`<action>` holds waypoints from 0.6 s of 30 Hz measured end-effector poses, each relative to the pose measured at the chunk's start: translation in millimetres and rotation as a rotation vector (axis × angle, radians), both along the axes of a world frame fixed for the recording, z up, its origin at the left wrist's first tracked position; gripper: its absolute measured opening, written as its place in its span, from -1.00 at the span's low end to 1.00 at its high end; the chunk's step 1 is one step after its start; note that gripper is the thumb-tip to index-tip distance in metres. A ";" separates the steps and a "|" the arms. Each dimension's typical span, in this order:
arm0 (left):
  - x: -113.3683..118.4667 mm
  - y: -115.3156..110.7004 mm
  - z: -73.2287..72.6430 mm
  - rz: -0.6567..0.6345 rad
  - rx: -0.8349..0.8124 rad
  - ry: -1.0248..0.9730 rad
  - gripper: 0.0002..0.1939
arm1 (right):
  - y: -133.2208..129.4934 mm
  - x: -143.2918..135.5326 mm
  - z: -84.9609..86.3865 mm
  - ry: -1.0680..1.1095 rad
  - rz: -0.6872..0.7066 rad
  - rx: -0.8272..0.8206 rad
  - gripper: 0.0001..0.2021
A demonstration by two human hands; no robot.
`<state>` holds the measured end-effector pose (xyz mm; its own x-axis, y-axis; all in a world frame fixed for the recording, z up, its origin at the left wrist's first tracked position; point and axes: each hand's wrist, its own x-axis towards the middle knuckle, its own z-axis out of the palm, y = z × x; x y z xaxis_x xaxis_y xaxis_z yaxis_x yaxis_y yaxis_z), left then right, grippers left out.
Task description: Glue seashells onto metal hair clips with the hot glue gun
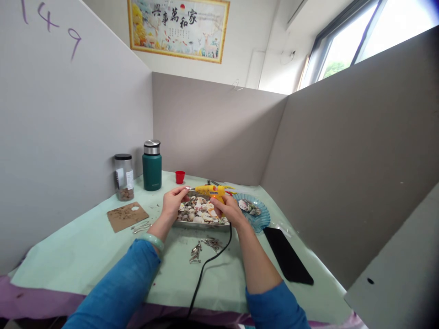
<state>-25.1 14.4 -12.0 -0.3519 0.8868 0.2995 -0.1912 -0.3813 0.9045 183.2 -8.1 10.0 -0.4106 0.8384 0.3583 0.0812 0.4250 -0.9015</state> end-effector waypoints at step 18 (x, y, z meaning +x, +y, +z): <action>0.1 -1.1 1.7 -0.004 0.012 0.004 -0.56 | -2.8 -0.5 2.3 0.006 0.002 -0.006 -0.61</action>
